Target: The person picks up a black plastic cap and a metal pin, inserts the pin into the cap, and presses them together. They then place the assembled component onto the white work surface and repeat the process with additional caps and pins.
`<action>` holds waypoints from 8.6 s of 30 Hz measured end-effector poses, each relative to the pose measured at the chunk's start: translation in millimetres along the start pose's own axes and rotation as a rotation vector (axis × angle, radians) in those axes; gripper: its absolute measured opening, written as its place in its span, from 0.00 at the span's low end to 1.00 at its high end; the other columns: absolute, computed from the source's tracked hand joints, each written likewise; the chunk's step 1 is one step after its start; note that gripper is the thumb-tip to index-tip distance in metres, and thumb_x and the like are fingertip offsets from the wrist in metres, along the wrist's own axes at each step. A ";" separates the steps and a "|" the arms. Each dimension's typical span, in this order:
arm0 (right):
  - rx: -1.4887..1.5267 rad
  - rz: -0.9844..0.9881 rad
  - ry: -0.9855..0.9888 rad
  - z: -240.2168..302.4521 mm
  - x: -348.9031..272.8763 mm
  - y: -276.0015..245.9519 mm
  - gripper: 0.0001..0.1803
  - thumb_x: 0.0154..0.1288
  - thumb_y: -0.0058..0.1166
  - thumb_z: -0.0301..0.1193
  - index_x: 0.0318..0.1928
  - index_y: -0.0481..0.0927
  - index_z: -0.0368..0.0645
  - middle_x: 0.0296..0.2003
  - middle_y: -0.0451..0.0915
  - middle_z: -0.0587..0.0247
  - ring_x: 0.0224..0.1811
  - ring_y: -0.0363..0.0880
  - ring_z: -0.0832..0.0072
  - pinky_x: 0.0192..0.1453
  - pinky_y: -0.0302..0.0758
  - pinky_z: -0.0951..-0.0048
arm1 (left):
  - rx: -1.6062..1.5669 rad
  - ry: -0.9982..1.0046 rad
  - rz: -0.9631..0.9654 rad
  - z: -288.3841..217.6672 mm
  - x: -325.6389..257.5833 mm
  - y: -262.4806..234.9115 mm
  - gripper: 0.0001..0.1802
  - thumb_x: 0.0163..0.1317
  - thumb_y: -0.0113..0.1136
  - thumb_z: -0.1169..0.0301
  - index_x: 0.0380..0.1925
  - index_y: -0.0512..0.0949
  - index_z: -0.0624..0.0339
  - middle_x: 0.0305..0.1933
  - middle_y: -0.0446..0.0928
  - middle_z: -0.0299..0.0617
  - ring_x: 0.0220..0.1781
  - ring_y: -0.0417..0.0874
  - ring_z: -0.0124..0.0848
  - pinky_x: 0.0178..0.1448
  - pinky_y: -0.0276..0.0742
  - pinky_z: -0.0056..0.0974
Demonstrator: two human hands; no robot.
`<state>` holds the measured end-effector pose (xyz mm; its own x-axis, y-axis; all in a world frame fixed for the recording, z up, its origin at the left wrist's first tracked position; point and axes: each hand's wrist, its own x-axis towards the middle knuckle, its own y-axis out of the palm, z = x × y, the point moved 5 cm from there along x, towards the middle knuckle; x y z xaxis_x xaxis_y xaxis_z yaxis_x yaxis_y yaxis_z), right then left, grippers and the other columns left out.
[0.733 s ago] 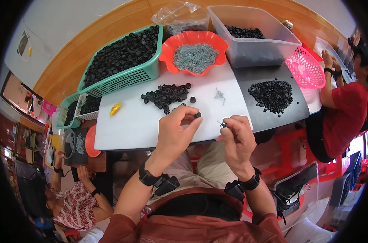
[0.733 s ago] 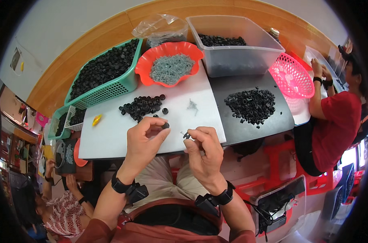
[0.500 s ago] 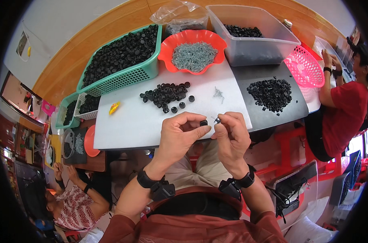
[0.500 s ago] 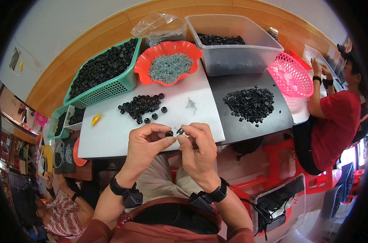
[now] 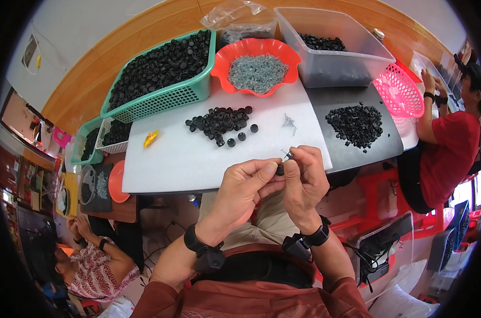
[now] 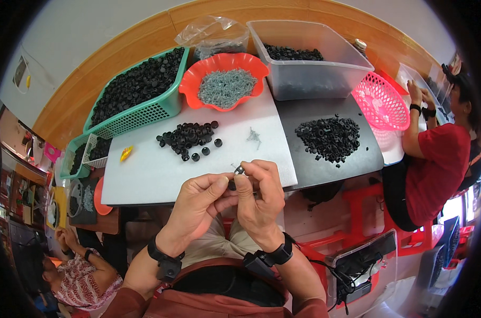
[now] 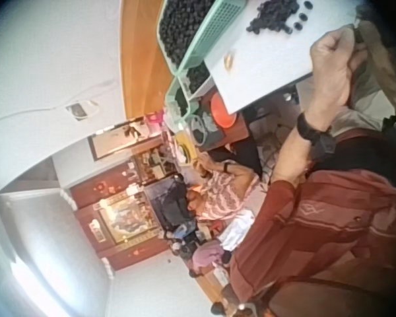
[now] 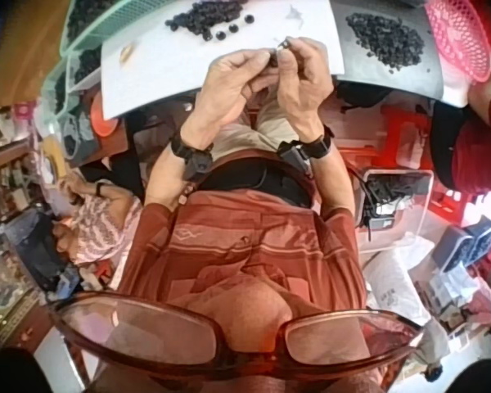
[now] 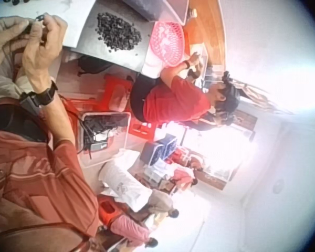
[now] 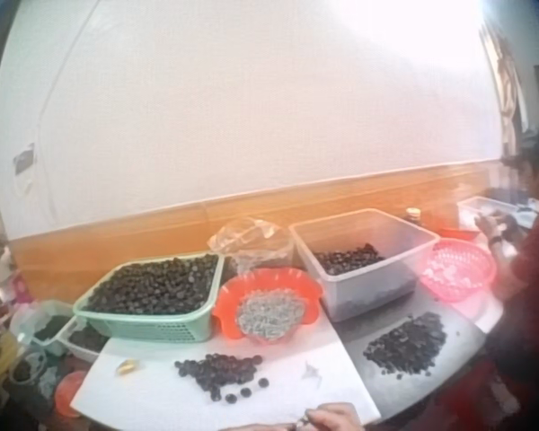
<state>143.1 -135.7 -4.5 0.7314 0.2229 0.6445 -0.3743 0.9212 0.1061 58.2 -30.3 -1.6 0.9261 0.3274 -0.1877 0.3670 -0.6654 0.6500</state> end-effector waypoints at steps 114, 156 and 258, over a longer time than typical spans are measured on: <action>-0.205 0.200 -0.159 6.3 -10.4 -8.7 0.14 0.63 0.66 0.18 0.50 0.85 0.36 0.39 0.83 0.54 0.32 0.86 0.67 0.33 0.82 0.72 | 0.034 0.070 -0.010 13.8 1.9 -17.0 0.11 0.72 0.63 0.74 0.51 0.84 0.67 0.52 0.85 0.47 0.50 0.87 0.34 0.59 0.86 0.41; -0.348 0.355 -0.214 24.3 -0.5 -11.6 0.18 0.52 0.70 0.21 0.46 0.85 0.41 0.37 0.80 0.60 0.26 0.82 0.67 0.27 0.78 0.69 | -0.042 0.071 -0.014 12.2 -13.6 -6.2 0.12 0.72 0.63 0.75 0.53 0.79 0.64 0.49 0.84 0.41 0.49 0.85 0.25 0.55 0.81 0.31; -0.540 0.626 -0.013 4.0 50.1 36.1 0.11 0.62 0.65 0.24 0.46 0.85 0.40 0.44 0.81 0.57 0.29 0.82 0.60 0.34 0.78 0.63 | 1.443 0.789 -0.311 -86.2 -7.6 -83.3 0.13 0.60 0.70 0.73 0.45 0.87 0.62 0.53 0.86 0.46 0.55 0.87 0.42 0.54 0.83 0.40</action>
<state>164.0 -92.6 34.6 0.4703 0.7454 0.4724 -0.3827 0.6546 -0.6520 13.0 80.5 9.1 0.7037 0.4926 0.5120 0.7053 -0.3979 -0.5867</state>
